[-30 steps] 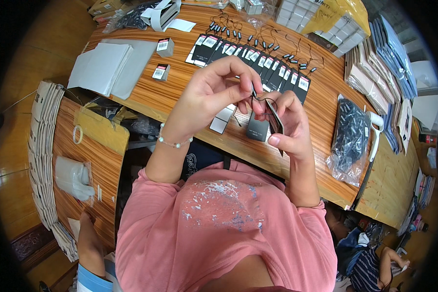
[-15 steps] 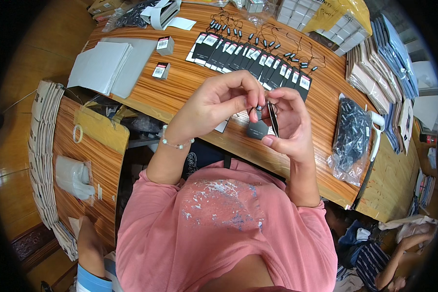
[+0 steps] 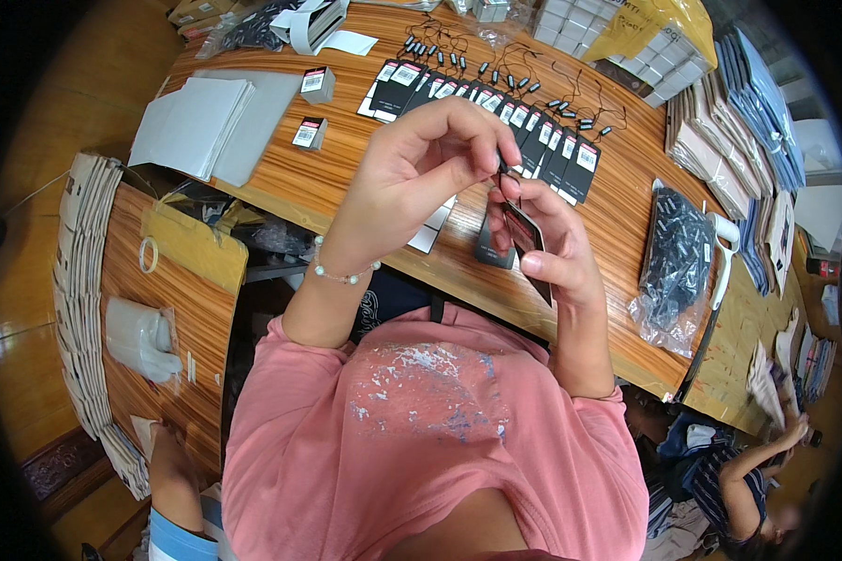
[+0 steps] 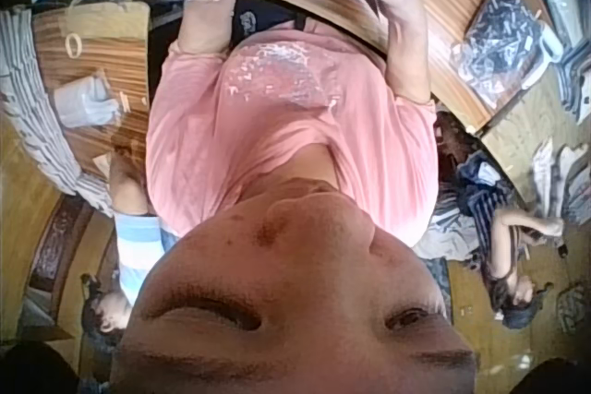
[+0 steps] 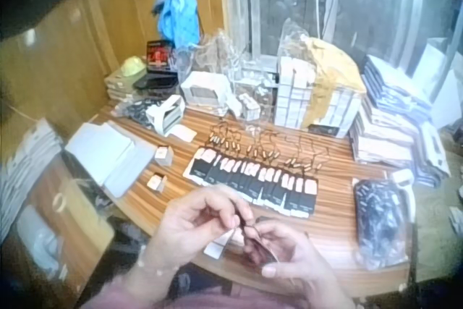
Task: The person is attaching plastic security ties to paper garment tags. They pick up a tag, thread a plastic string through a hole in the tag, and then secure the two ends together.
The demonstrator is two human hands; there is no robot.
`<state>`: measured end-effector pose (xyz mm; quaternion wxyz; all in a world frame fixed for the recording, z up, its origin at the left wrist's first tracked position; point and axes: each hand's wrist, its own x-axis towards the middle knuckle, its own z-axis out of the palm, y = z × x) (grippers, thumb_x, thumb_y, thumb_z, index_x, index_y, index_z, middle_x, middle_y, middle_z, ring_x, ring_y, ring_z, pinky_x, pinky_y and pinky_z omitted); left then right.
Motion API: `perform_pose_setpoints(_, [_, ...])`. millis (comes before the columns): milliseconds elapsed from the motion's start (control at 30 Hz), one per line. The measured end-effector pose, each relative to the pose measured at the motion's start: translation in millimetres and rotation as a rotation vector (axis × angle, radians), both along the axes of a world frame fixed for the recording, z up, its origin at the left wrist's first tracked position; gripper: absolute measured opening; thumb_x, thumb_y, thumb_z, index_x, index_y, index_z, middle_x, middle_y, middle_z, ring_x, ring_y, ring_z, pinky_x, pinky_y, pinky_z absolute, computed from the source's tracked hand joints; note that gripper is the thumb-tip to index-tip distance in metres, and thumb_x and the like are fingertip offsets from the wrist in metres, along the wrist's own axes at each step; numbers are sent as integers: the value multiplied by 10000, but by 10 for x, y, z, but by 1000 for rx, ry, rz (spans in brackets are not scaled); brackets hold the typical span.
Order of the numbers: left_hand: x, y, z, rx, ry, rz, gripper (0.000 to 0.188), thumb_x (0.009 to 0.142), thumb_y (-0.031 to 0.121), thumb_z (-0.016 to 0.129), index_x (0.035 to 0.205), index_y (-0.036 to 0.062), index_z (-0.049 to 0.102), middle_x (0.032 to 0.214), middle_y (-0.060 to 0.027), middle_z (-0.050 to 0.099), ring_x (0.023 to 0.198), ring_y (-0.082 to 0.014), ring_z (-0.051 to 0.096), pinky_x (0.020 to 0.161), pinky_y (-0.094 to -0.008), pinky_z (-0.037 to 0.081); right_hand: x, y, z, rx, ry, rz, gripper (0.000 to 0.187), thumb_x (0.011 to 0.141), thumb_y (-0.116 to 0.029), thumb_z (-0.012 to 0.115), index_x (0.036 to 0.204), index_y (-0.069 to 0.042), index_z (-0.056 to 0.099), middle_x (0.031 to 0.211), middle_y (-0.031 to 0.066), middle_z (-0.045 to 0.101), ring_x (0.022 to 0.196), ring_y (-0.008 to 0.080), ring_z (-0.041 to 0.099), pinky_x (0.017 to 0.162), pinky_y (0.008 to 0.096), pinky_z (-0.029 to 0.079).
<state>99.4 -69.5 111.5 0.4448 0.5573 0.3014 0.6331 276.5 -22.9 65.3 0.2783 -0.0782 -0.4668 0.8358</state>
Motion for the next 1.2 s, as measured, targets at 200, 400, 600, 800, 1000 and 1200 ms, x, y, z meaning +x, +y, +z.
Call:
perform_pose_setpoints(200, [66, 9, 22, -39, -14, -28, 53, 819, -23, 489, 812, 29, 493, 912, -114, 531, 827, -137, 523, 739, -244, 435, -27, 8, -13, -4, 3, 17, 515, 744, -340, 614, 1108, -9, 459, 962, 105, 516, 786, 148, 482, 713, 261, 396])
perform_pose_setpoints(400, [82, -5, 0, -73, -6, -69, 39, 824, -24, 486, 817, 12, 497, 921, -120, 531, 796, -136, 533, 724, -249, 443, -42, 9, -52, -77, 54, -31, 555, 784, -489, 535, 1047, -7, 457, 905, 106, 518, 716, 126, 464, 641, 243, 394])
perform_pose_setpoints(600, [103, -38, -76, -174, 11, -137, 33, 827, -31, 481, 819, -1, 493, 930, -123, 526, 761, -138, 540, 700, -253, 451, -28, 31, -72, -38, 17, -129, 597, 782, -535, 522, 1041, -4, 444, 874, 82, 505, 681, 103, 440, 604, 223, 384])
perform_pose_setpoints(800, [82, -2, -79, -85, 17, -56, 34, 824, -35, 480, 822, -4, 493, 929, -132, 528, 726, -136, 550, 696, -252, 460, -30, 10, -39, 25, 6, -137, 587, 787, -519, 526, 1061, -7, 444, 900, 76, 505, 706, 111, 455, 615, 226, 383])
perform_pose_setpoints(1000, [125, 57, -40, -70, 0, 77, 50, 806, -56, 494, 827, -11, 499, 925, -149, 552, 720, -132, 568, 668, -249, 472, -44, 30, -68, 130, -31, -51, 489, 820, -392, 540, 1103, -4, 446, 964, 90, 512, 826, 126, 475, 726, 251, 391])
perform_pose_setpoints(1200, [182, 74, -47, -76, -5, 192, 63, 795, -60, 520, 815, -3, 502, 906, -159, 580, 738, -132, 575, 673, -246, 475, -104, -15, -45, 287, -194, -168, 558, 811, -439, 526, 1083, 41, 444, 935, 108, 512, 772, 139, 487, 701, 252, 400])
